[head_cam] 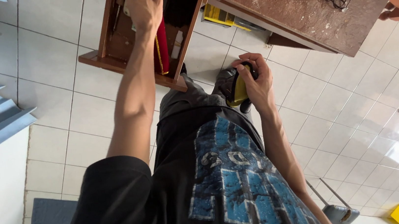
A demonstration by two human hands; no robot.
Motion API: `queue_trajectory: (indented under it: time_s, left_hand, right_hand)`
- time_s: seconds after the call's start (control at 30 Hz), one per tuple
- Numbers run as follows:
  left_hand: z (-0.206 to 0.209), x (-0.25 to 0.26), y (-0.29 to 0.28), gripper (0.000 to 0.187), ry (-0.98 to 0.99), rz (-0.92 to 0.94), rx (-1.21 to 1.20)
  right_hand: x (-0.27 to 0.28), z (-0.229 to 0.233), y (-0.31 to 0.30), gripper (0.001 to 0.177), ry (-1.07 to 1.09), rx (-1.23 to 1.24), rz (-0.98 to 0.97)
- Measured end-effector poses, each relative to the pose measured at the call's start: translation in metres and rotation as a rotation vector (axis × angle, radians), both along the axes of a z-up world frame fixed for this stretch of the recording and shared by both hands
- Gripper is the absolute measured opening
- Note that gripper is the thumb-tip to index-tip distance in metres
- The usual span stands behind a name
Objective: The person wipes a red cylindrical object with a yellow cloth, then places it into a drawer. They then pick up a black power adapter and wipe it with the same cloth, focusing on the body and cord.
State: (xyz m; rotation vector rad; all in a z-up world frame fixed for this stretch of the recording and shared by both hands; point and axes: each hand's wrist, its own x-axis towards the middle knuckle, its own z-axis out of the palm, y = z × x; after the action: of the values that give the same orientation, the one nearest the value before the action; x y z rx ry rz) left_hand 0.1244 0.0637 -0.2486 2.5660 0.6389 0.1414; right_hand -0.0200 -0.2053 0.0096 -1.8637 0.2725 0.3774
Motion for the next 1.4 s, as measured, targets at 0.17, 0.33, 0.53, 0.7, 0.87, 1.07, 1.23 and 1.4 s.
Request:
queue_trajectory:
  time_s: [0.17, 0.33, 0.53, 0.7, 0.87, 1.07, 1.23, 1.4]
  left_hand:
    - [0.008, -0.001, -0.011, 0.047, 0.137, -0.021, -0.157]
    - [0.017, -0.007, -0.025, 0.056, 0.193, -0.125, -0.075]
    - [0.007, -0.002, -0.047, 0.049, 0.060, -0.204, -0.189]
    - [-0.017, -0.005, -0.074, 0.055, -0.101, 0.044, -0.662]
    - [-0.001, -0.025, -0.049, 0.054, -0.060, 0.052, -0.696]
    - [-0.006, -0.041, -0.024, 0.057, 0.154, -0.145, -0.082]
    - [-0.024, -0.027, -0.030, 0.060, 0.370, -0.250, 0.180]
    - [-0.007, -0.012, -0.020, 0.081, 0.297, -0.271, 0.135]
  right_hand:
    - [0.000, -0.001, 0.006, 0.019, 0.016, -0.003, 0.015]
    - [0.000, -0.003, 0.013, 0.018, 0.029, -0.014, 0.027]
    - [0.021, -0.045, 0.029, 0.022, -0.001, -0.142, 0.186]
    - [0.044, -0.074, 0.069, 0.031, 0.082, -0.191, 0.455]
    - [0.043, -0.074, 0.092, 0.018, 0.018, -0.170, 0.481]
    - [0.028, -0.089, 0.094, 0.023, 0.115, -0.202, 0.477]
    - [0.015, -0.090, 0.091, 0.023, 0.189, -0.240, 0.443]
    - [0.009, -0.085, 0.080, 0.023, 0.176, -0.193, 0.390]
